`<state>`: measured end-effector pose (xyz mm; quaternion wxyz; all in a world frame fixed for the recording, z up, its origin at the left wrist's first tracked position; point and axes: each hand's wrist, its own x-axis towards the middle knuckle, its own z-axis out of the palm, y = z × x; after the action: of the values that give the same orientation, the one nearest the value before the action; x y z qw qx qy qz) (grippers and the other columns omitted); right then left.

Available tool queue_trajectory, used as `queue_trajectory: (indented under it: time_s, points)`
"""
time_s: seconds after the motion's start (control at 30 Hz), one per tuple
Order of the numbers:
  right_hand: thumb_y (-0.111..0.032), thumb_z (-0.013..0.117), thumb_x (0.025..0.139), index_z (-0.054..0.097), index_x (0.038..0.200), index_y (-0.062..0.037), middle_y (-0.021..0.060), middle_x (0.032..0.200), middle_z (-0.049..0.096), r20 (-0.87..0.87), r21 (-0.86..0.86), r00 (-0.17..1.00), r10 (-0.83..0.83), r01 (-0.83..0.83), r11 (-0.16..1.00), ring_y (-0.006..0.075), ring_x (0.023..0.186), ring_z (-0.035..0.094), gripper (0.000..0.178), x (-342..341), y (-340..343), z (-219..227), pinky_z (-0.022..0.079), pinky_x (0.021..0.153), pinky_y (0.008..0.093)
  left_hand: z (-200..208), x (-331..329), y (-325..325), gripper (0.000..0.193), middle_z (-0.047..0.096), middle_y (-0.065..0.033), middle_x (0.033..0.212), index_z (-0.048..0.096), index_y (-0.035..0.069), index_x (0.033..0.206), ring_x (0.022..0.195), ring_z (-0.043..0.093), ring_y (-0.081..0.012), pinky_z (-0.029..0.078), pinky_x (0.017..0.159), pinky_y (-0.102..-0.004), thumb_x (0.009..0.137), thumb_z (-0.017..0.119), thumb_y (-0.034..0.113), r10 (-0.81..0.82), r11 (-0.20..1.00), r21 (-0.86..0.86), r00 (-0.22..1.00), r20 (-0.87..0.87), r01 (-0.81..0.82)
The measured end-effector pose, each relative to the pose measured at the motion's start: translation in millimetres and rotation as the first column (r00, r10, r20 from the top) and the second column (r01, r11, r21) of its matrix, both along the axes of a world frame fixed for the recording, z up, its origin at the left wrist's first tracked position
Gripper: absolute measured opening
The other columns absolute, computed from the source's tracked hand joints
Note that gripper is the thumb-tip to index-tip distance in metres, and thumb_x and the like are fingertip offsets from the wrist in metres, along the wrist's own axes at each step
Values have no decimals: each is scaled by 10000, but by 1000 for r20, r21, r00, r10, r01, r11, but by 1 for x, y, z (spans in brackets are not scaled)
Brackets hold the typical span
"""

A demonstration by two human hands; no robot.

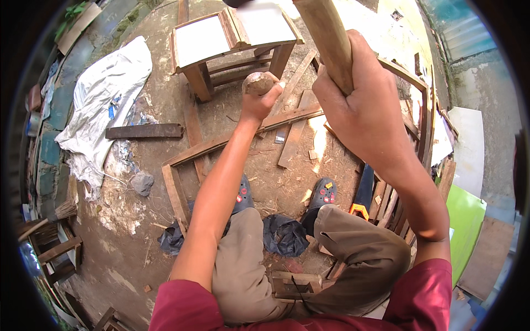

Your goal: The person sits on the ground and assembles a wooden frame using a hammer and a hand saw. They hammer a wooden piece into place, cut a strip of wood, and then handle several flat boards, placing them on the ground.

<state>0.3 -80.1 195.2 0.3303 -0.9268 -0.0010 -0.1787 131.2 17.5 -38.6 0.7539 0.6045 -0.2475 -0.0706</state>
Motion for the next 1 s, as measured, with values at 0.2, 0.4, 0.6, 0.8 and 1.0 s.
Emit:
queue_trajectory:
  time_s: [0.2, 0.4, 0.6, 0.8, 1.0]
  points:
    - [-40, 613, 872, 472, 1066, 63, 318, 740, 633, -254, -127, 965, -64, 33, 991, 503, 734, 660, 261, 0, -19, -24, 502, 621, 531, -9, 8, 7, 119, 553, 39, 653, 635, 44, 775, 622, 519, -82, 426, 598, -278, 856, 702, 100, -16, 1000, 1, 999, -33, 16]
    - [-56, 627, 880, 482, 1053, 65, 316, 750, 639, -223, -89, 973, -53, 34, 995, 502, 742, 669, 256, -8, -10, -20, 514, 645, 535, 4, -3, -5, 87, 593, 11, 679, 624, 46, 818, 624, 535, -79, 431, 586, -270, 873, 680, 84, 62, 998, 11, 994, 86, -63]
    - [-77, 645, 881, 516, 1046, 30, 276, 736, 627, -208, -57, 978, -4, -8, 998, 470, 706, 657, 235, 3, -8, -8, 491, 616, 486, -7, 8, 9, 122, 580, 19, 675, 633, 44, 778, 642, 541, -83, 442, 612, -286, 839, 712, 116, -18, 997, 68, 999, -46, 21]
    - [-94, 646, 874, 478, 1021, 78, 313, 746, 641, -343, -158, 939, 7, -64, 985, 511, 739, 657, 282, -8, -23, -44, 516, 648, 549, -12, 5, 8, 123, 544, 27, 645, 631, 47, 803, 624, 518, -81, 427, 602, -286, 866, 703, 123, 8, 999, 42, 1000, 17, -9]
    - [-92, 636, 878, 495, 1032, 65, 318, 751, 639, -195, 14, 979, -66, 70, 997, 510, 761, 665, 261, -9, -9, -16, 510, 650, 543, -7, 1, 2, 110, 553, 33, 655, 638, 52, 783, 626, 523, -81, 427, 604, -282, 870, 694, 90, -40, 998, 39, 999, -32, 42]
